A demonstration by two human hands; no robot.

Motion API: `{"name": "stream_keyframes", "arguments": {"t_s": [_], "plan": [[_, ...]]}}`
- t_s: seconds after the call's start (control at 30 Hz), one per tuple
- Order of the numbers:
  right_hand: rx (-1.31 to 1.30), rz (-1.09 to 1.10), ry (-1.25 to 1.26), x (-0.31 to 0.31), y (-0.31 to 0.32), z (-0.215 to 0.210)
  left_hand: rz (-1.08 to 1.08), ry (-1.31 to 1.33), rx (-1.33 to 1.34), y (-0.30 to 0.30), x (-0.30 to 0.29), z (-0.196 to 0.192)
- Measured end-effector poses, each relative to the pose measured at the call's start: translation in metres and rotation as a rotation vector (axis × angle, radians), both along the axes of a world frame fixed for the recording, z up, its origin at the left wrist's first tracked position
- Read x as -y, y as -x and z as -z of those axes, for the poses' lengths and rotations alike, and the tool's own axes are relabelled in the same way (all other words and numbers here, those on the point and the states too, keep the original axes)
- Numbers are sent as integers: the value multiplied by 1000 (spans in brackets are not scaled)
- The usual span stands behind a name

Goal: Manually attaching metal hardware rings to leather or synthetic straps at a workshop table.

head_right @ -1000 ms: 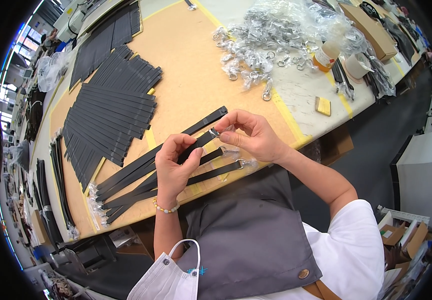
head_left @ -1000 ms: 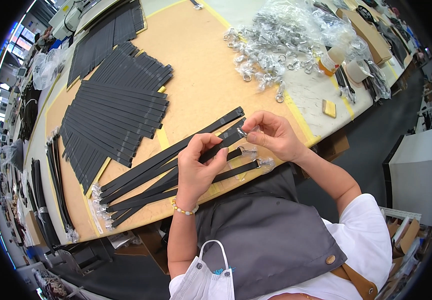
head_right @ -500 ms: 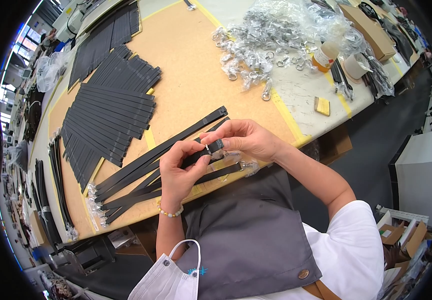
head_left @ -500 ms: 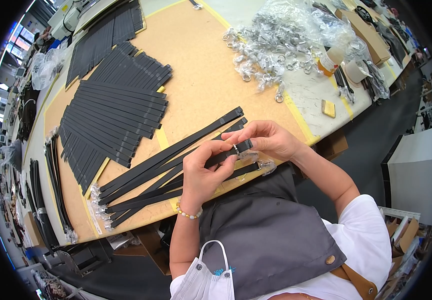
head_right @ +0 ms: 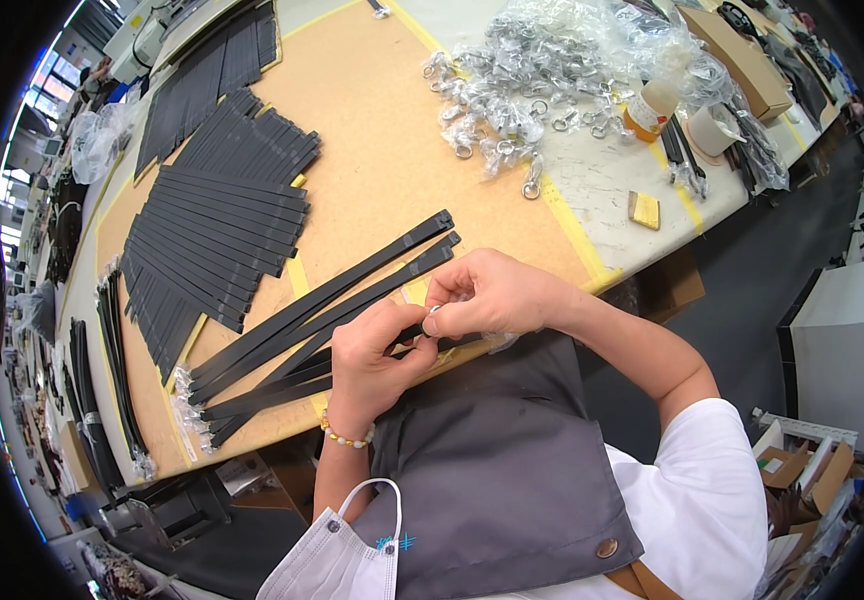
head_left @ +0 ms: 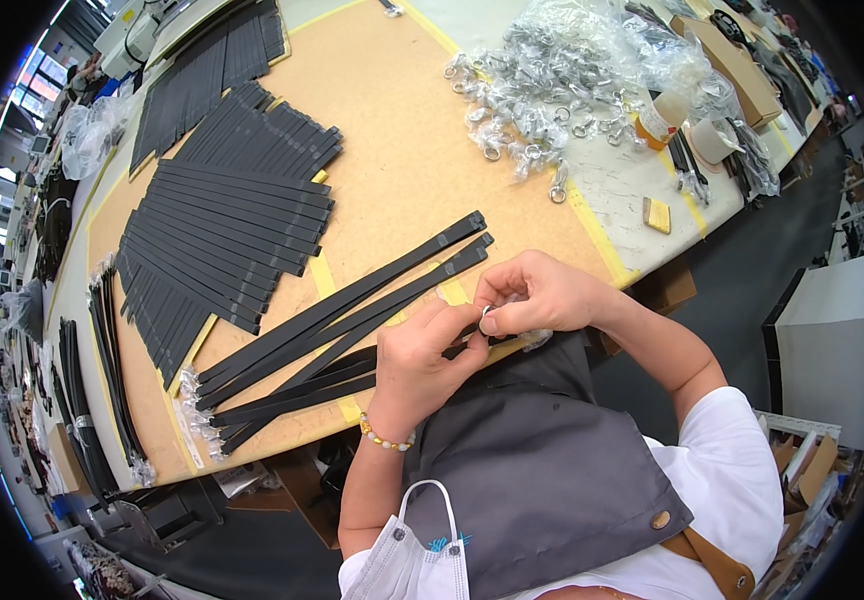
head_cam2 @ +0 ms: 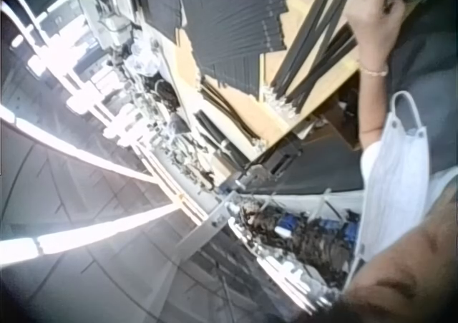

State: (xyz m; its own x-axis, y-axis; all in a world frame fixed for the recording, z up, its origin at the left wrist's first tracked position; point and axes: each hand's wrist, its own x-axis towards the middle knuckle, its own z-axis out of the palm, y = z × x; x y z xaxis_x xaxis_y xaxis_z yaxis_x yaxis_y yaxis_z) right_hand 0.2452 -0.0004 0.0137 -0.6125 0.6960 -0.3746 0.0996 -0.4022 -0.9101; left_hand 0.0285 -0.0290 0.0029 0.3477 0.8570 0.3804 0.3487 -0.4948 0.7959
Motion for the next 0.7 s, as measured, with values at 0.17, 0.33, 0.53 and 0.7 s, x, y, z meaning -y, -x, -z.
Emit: {"name": "stream_keyframes", "arguments": {"t_s": [0.17,0.33,0.53,0.7], "plan": [[288,54,-298,6,10,-5,-6,-22,-51,-2,-2,1],[87,52,-30,-2,5,-4,-26,140,-91,4,-6,-8],[27,2,14,-5,1,-1,54,198,-56,9,-11,-3],[40,-13,-14,-4,-1,-2,32,206,-47,8,-9,-1]]}}
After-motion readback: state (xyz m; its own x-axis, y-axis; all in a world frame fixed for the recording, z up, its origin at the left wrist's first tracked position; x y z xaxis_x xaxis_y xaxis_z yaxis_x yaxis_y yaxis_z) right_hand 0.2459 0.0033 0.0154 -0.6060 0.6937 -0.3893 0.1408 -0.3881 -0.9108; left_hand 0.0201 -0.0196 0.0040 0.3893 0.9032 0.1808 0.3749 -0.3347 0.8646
